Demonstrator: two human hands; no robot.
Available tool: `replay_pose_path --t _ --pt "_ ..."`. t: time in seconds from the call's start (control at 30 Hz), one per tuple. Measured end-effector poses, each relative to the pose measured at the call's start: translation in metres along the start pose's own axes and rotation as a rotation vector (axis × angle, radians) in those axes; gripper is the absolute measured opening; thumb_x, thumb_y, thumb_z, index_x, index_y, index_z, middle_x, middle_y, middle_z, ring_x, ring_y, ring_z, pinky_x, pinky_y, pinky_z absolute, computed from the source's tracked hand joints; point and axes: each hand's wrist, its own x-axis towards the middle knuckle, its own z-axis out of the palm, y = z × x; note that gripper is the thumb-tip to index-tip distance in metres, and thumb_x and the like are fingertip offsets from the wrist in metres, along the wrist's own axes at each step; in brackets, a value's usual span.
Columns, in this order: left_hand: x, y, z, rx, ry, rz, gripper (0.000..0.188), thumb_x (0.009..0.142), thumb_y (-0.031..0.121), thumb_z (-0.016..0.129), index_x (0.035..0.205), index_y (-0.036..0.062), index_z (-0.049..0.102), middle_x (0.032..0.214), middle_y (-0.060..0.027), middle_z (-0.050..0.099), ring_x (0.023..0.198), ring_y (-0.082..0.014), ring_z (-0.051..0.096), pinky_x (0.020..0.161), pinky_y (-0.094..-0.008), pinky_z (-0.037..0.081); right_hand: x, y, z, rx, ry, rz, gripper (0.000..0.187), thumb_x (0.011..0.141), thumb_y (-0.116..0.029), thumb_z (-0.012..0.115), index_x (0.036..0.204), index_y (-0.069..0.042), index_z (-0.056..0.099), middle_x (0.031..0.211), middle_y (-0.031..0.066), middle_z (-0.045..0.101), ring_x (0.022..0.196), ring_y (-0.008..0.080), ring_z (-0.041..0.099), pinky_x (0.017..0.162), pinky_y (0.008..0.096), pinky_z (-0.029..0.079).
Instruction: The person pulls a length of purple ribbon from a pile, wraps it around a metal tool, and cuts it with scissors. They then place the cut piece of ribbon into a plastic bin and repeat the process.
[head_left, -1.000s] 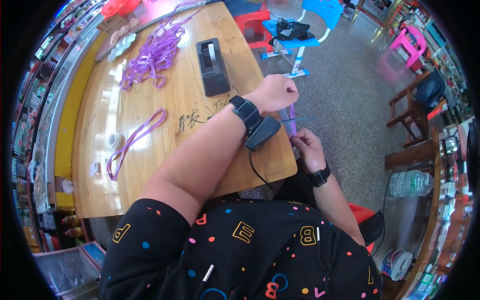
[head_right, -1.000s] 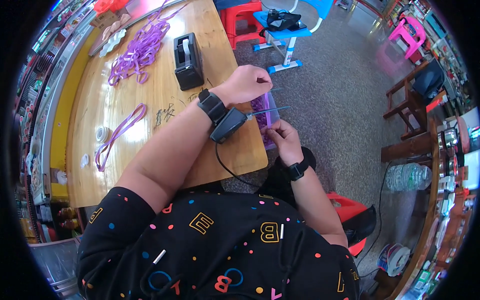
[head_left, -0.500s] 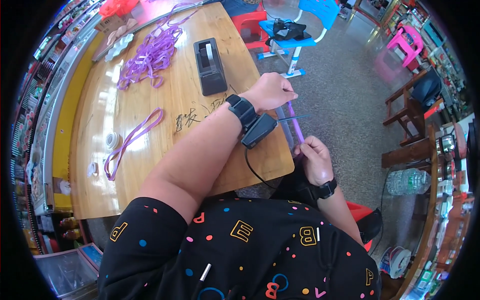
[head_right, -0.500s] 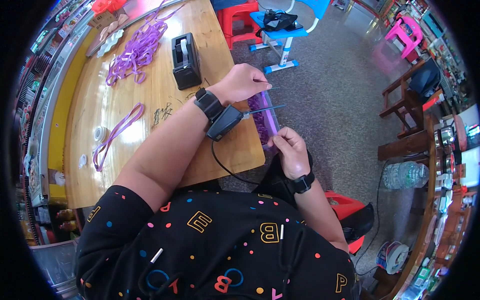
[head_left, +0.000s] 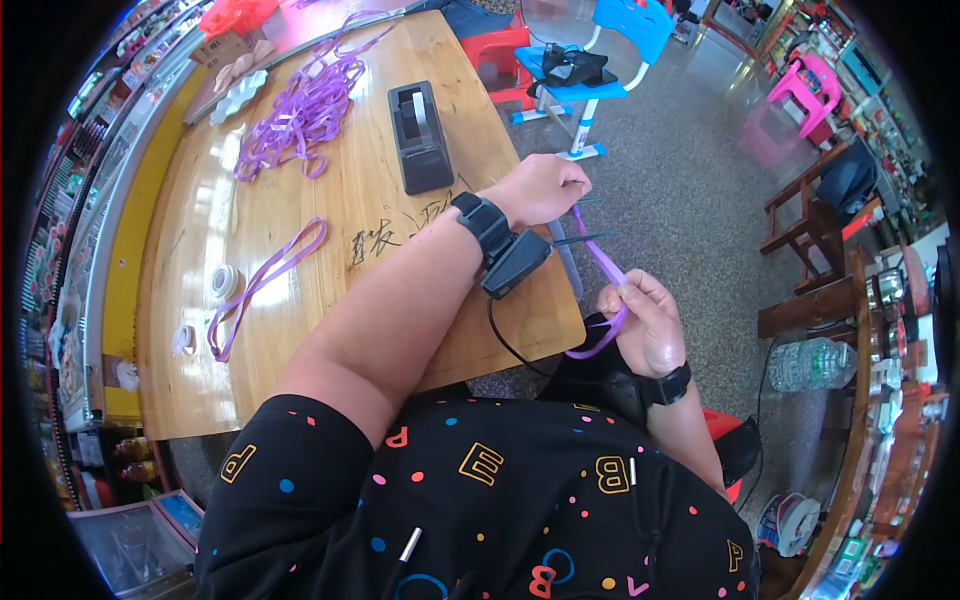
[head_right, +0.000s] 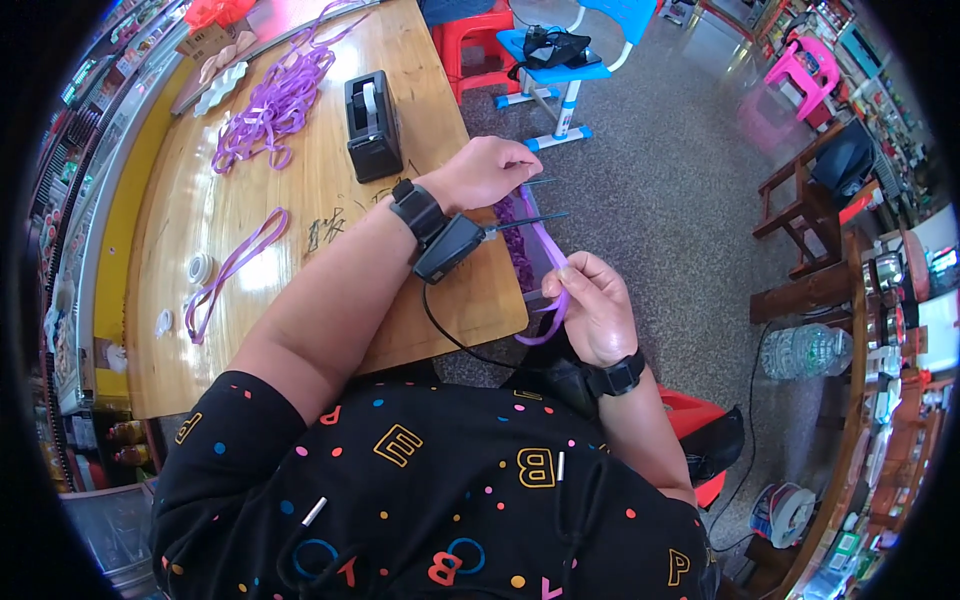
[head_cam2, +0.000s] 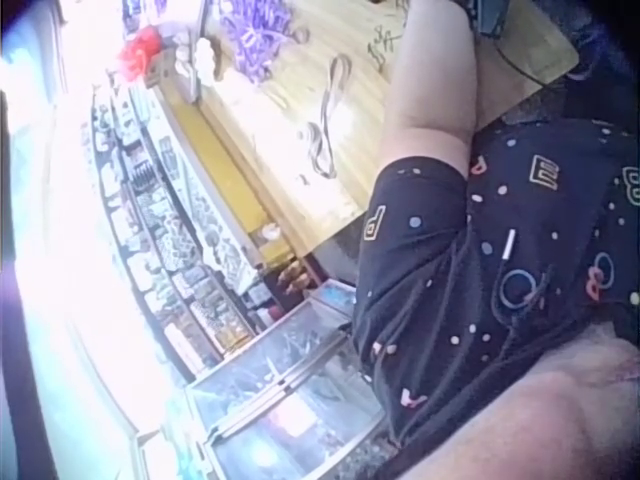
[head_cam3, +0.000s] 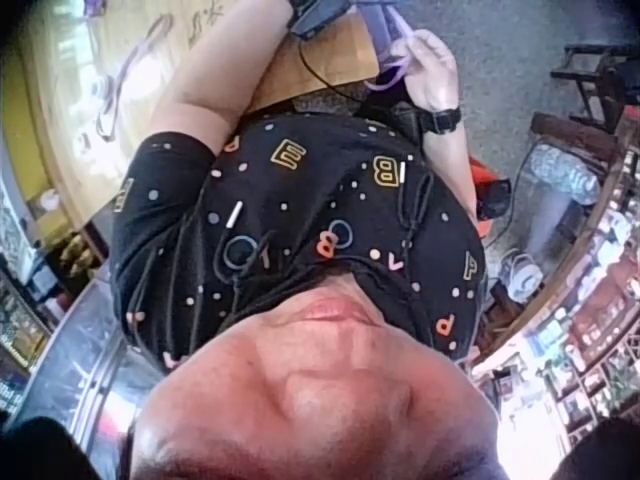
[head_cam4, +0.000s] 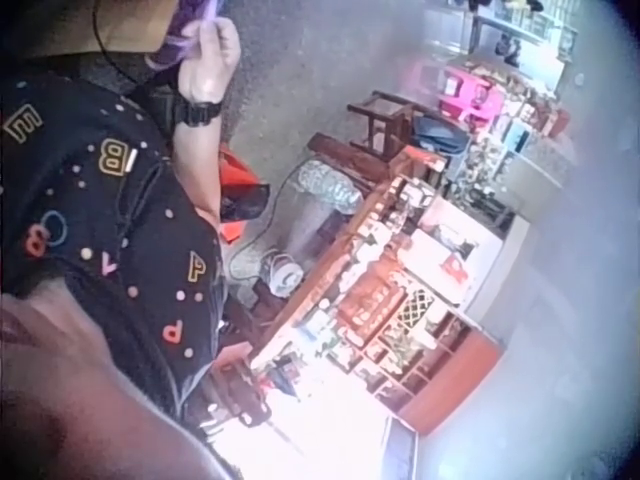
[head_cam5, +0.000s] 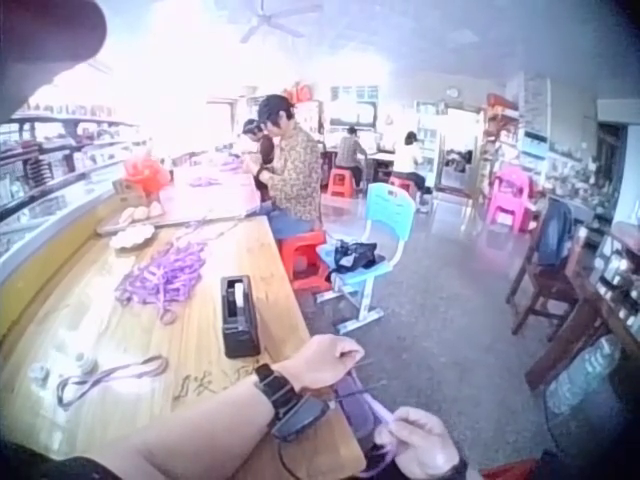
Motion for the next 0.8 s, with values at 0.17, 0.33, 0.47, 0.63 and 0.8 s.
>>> replay_pose_path --t 0.17,0.33,0.47,0.63,0.8 --pt "-0.002 0.002 -0.002 0.055 -0.006 0.030 0.020 0.085 0.018 0.059 0.098 0.0063 0.067 0.087 -0.0125 0.067 0.082 -0.0237 0.066 0.073 -0.0326 0.050 -0.003 -0.017 0.006 -0.007 -0.065 -0.034 0.008 0.090 -0.009 0.053 0.084 -0.004 0.054 0.075 0.0057 0.056 0.075 0.0152 0.051 0.073 0.0288 0.040" --pt "-0.004 0.018 -0.017 0.235 -0.019 0.119 0.015 0.079 0.015 0.062 0.087 0.0041 0.069 0.086 -0.0134 0.067 0.080 -0.0236 0.066 0.070 -0.0316 0.050 -0.002 -0.036 0.023 -0.014 -0.104 -0.092 0.008 0.091 -0.008 0.052 0.085 -0.003 0.055 0.077 0.0070 0.059 0.077 0.0154 0.054 0.076 0.0288 0.043" --pt "-0.009 0.031 -0.034 0.131 -0.083 0.131 0.016 0.076 0.016 0.064 0.083 0.0022 0.069 0.084 -0.0132 0.068 0.077 -0.0231 0.066 0.068 -0.0313 0.050 0.004 -0.054 0.038 -0.095 -0.023 -0.134 0.014 0.091 -0.012 0.052 0.081 -0.003 0.052 0.074 0.0069 0.054 0.075 0.0166 0.049 0.073 0.0292 0.038" --pt "-0.014 0.050 -0.047 0.032 -0.318 0.181 0.022 0.074 0.019 0.067 0.085 0.0007 0.069 0.077 -0.0122 0.068 0.072 -0.0208 0.065 0.067 -0.0307 0.049 0.024 -0.071 0.047 -0.152 -0.022 -0.182 0.014 0.092 -0.013 0.051 0.083 -0.002 0.054 0.076 0.0071 0.055 0.077 0.0171 0.051 0.076 0.0294 0.042" --pt "-0.016 0.068 -0.052 0.027 -0.375 0.194 0.020 0.073 0.021 0.066 0.082 0.0033 0.070 0.073 -0.0114 0.066 0.069 -0.0207 0.062 0.065 -0.0326 0.047 0.060 -0.075 0.047 -0.072 -0.038 -0.150 0.011 0.091 -0.011 0.053 0.088 -0.001 0.056 0.080 0.0069 0.058 0.081 0.0173 0.056 0.078 0.0299 0.046"
